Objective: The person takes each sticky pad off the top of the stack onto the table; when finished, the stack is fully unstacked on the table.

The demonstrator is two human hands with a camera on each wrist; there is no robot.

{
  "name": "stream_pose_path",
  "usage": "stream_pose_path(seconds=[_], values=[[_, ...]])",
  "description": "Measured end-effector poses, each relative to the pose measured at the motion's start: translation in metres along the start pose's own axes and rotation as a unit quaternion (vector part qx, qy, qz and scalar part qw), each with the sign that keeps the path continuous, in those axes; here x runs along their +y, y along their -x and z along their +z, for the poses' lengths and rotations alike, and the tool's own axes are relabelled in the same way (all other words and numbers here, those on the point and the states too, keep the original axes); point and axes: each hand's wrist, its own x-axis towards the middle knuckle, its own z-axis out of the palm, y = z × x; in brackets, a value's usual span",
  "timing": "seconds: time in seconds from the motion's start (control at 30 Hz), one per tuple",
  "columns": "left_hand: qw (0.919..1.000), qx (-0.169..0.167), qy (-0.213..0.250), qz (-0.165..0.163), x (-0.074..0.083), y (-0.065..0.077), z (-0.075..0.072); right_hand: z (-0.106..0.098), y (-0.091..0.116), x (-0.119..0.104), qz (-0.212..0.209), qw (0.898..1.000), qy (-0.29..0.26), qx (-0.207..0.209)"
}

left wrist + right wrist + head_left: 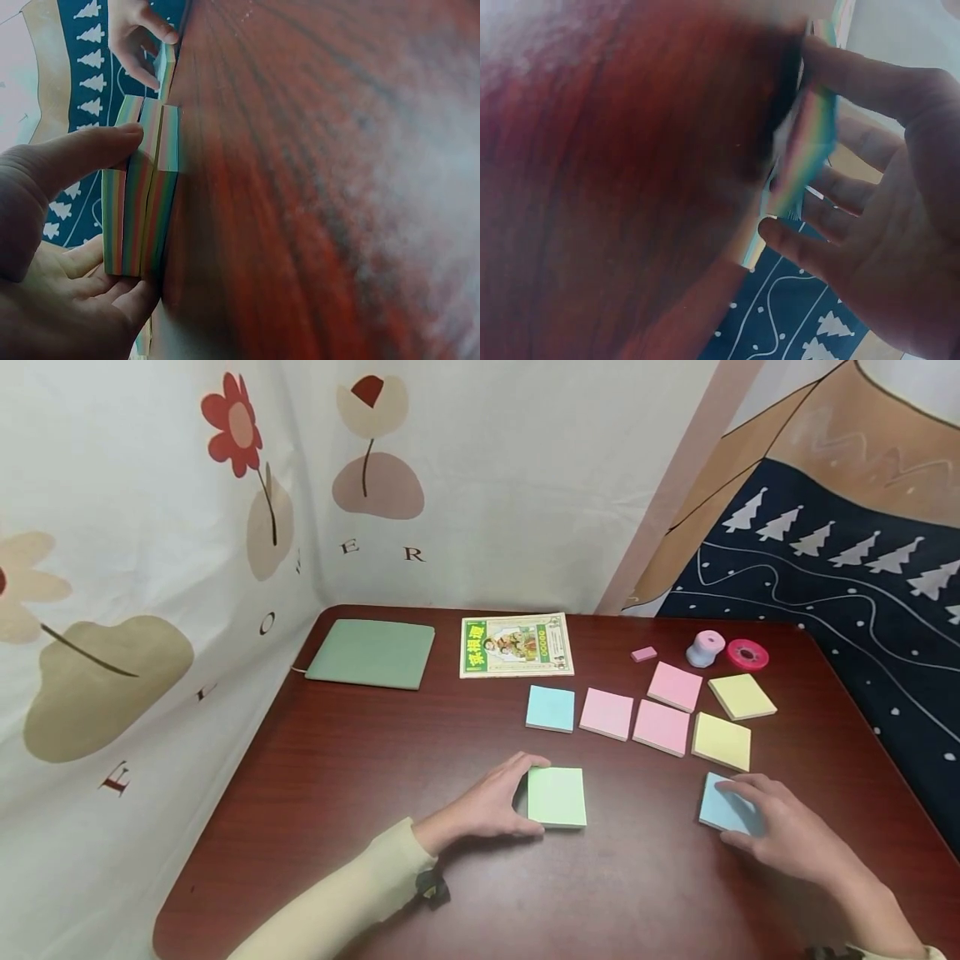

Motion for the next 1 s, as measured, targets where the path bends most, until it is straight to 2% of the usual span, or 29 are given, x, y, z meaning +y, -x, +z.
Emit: stream_pose_path(seconds=[0.23, 0.4, 0.5, 0.57, 0.7, 0.83, 1.0], values=[[1.0, 0.003, -0.003, 0.0, 0.0, -0.001, 0.001, 0.001, 0.0, -0.001, 0.028, 0.999, 0.012, -0.031], [1.0, 0.002, -0.001, -0.002, 0.0, -0.001, 0.001, -0.006, -0.001, -0.004, 0.026, 0.998, 0.032, -0.039], [1.0, 0.002, 0.001, -0.002, 0.0, 0.0, 0.001, -0.014, -0.003, -0.013, 0.028, 0.998, 0.038, -0.041], [1.0, 0.003, 0.002, -0.002, 0.0, 0.0, 0.0, -0.018, -0.006, -0.022, 0.017, 0.999, 0.031, -0.028], [1.0, 0.003, 0.001, -0.005, 0.0, 0.0, 0.0, -0.018, -0.019, -0.05, -0.047, 0.999, 0.008, 0.009], [1.0, 0.003, -0.001, -0.006, 0.0, 0.0, 0.0, -0.004, -0.041, -0.081, -0.143, 0.989, 0.001, 0.037], [1.0, 0.001, -0.003, 0.001, 0.0, -0.001, 0.0, 0.026, -0.064, -0.118, -0.212, 0.977, 0.007, 0.018]])
